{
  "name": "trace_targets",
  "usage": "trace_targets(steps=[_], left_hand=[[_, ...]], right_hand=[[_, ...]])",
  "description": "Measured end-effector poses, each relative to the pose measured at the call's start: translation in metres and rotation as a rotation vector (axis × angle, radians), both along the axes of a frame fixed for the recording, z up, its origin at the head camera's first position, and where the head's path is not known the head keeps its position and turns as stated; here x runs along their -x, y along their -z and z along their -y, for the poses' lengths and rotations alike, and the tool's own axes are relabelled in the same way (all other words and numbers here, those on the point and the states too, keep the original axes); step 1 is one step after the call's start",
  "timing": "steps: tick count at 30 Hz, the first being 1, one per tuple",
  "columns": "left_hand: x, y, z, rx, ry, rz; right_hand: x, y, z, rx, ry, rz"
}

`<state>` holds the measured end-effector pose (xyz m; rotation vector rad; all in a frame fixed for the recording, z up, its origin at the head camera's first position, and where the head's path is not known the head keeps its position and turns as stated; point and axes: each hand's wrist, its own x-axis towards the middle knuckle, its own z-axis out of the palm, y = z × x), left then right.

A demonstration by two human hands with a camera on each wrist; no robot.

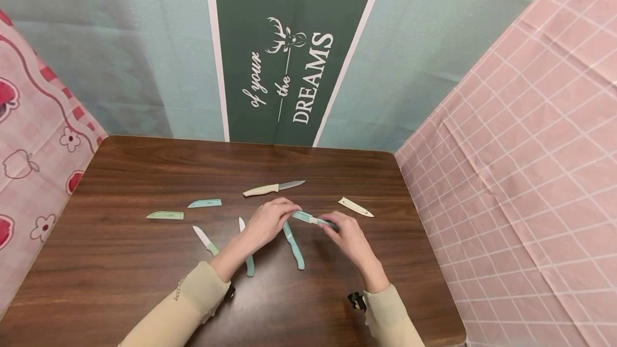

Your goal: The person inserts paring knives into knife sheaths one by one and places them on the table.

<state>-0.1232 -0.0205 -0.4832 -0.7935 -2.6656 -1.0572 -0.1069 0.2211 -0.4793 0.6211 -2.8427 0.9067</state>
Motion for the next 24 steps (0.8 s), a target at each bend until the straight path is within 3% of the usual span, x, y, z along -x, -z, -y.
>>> trace_targets(steps=[24], left_hand=[[-0.0063,-0.0013,-0.0082,-0.009,0.002,-0.002]], right_hand=[[-0.0013,0.0011,0.0028,0.003,-0.006,-0.007]])
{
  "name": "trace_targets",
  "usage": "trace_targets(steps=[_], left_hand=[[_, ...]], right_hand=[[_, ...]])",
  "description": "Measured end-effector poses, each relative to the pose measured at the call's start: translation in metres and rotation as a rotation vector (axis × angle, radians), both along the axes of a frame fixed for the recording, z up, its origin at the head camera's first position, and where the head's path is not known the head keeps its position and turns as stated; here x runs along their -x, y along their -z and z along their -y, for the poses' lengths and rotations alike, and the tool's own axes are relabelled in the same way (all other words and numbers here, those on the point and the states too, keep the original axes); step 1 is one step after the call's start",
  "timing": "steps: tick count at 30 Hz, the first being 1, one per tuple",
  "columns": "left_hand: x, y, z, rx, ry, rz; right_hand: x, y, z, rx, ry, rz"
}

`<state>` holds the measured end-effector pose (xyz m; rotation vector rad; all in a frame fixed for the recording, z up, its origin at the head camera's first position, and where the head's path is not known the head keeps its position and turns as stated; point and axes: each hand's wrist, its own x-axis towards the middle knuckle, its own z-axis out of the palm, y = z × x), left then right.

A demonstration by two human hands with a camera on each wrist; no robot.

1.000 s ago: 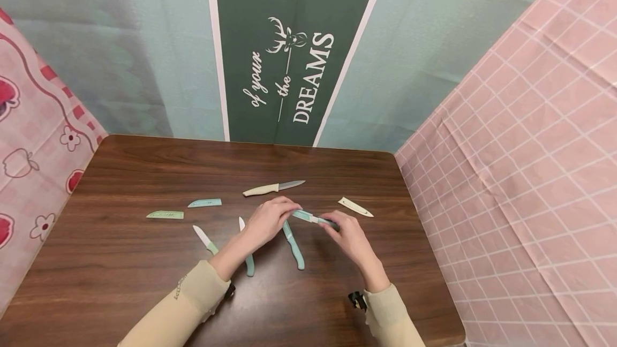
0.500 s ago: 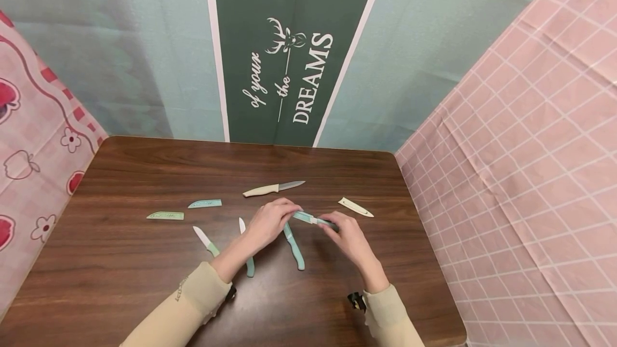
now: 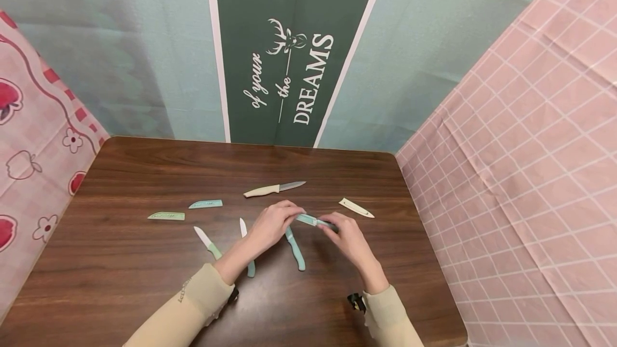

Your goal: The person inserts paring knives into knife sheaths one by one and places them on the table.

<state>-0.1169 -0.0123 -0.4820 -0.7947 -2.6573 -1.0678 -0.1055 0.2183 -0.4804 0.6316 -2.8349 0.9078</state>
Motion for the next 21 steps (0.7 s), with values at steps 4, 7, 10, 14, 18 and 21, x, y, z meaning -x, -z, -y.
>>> trace_targets(steps=[4,7,10,14,18,21], left_hand=[[0.0007,0.0006,-0.0018,0.003,0.002,0.003],[0.0009,0.0017,-0.0029,0.002,-0.002,-0.004],[0.0009,0.0026,-0.0037,-0.004,-0.005,-0.010],[0.0008,0.0040,-0.0050,-0.005,-0.012,-0.020],[0.0005,0.0048,-0.0063,0.001,-0.022,-0.023],[0.0004,0.0051,-0.0067,0.001,-0.023,-0.020]], right_hand=[[-0.0001,0.0003,-0.0004,0.003,0.000,0.006],[-0.0002,0.0006,-0.0003,0.005,0.001,0.010],[-0.0003,0.0007,-0.0002,0.010,0.004,0.013],[-0.0001,0.0013,-0.0005,0.020,0.003,0.022],[0.0006,0.0025,-0.0012,0.020,-0.001,0.030],[0.0011,0.0034,-0.0015,0.017,-0.003,0.026]])
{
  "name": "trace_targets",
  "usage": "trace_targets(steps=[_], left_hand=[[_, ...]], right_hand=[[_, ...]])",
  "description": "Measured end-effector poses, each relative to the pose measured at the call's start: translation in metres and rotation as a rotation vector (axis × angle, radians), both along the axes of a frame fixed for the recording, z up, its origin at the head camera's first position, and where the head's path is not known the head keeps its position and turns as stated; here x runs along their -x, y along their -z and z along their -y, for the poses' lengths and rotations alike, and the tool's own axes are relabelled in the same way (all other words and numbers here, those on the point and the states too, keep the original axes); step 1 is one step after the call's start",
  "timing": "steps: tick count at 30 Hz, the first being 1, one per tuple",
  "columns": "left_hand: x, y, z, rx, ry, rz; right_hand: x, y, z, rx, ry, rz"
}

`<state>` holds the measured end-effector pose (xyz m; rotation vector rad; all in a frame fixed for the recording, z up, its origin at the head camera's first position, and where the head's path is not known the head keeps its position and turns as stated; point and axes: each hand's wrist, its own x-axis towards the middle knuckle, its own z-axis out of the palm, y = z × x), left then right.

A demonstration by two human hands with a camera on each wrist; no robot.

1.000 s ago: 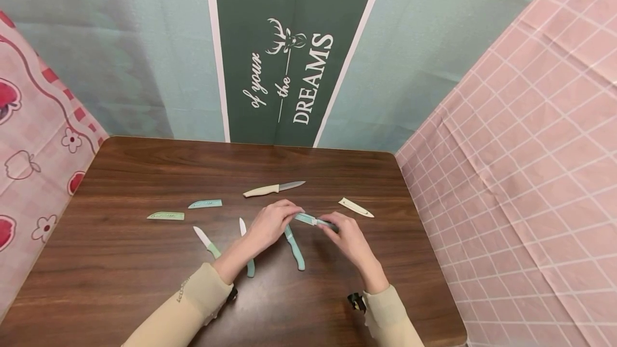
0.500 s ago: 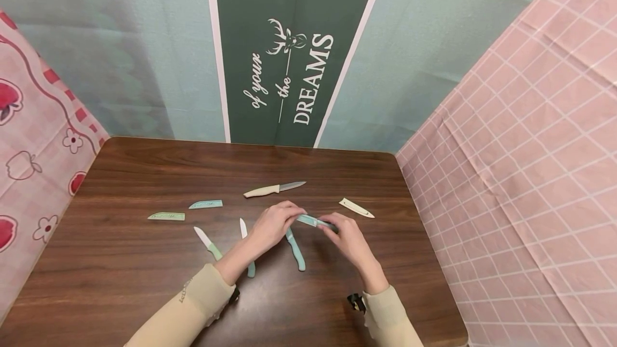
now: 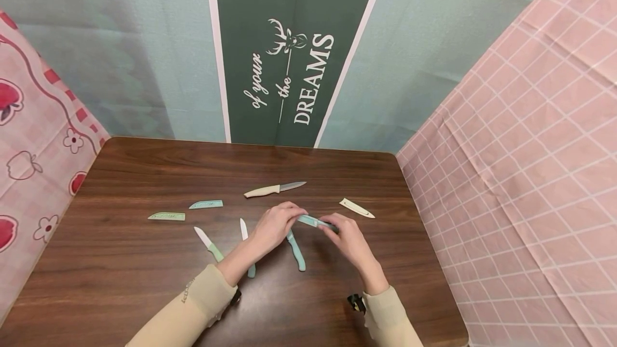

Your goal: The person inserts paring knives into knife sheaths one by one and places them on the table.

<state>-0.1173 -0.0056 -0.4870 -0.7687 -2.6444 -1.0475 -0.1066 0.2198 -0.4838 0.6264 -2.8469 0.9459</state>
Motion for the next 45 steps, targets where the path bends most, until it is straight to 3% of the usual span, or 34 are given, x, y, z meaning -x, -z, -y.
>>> trace_targets(steps=[15,22,32,38,45], left_hand=[[0.002,0.005,0.002,-0.003,0.032,0.029],[0.002,0.006,0.004,-0.013,0.079,0.107],[0.009,0.010,0.007,-0.020,0.091,0.040],[0.013,0.013,0.006,0.064,0.085,0.018],[0.014,0.022,-0.001,0.154,0.068,-0.034]], right_hand=[[0.000,0.003,-0.001,0.013,-0.006,0.007],[0.001,0.007,-0.004,0.012,0.004,0.026],[-0.001,0.012,-0.007,0.026,-0.004,0.018],[-0.002,0.014,-0.007,0.002,0.010,0.016],[-0.002,0.020,-0.008,-0.093,0.087,-0.023]])
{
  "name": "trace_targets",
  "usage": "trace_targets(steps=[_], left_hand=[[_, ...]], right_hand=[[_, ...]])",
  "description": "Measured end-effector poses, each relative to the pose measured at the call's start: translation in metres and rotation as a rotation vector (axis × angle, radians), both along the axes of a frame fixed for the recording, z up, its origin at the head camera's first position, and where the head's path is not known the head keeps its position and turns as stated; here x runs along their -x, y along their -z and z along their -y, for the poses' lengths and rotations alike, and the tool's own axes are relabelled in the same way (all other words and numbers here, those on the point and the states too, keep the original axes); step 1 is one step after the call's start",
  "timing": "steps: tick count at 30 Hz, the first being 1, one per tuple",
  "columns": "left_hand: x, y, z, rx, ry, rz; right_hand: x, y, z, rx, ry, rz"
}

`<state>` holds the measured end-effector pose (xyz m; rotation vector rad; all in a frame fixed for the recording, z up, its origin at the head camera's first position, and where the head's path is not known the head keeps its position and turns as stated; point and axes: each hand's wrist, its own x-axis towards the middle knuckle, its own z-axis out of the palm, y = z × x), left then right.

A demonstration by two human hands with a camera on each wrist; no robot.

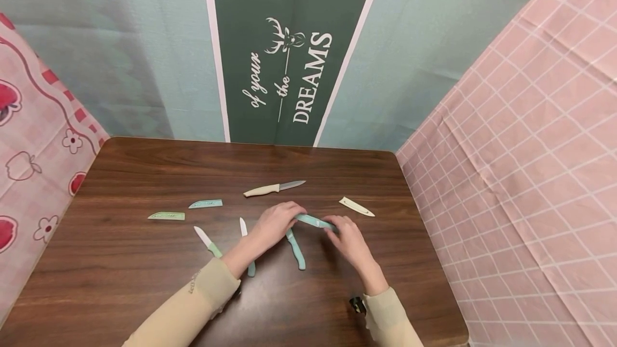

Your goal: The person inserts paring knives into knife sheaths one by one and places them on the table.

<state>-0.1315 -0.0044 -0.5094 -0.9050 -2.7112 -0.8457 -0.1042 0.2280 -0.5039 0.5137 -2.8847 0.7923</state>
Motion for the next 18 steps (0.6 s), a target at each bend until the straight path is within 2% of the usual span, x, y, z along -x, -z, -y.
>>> trace_targets(steps=[6,18], left_hand=[[0.000,0.009,-0.008,0.040,0.003,-0.045],[-0.003,0.015,-0.024,0.183,0.010,-0.047]], right_hand=[[0.000,0.009,-0.003,-0.062,0.027,-0.071],[-0.003,0.023,-0.014,-0.092,0.040,-0.058]])
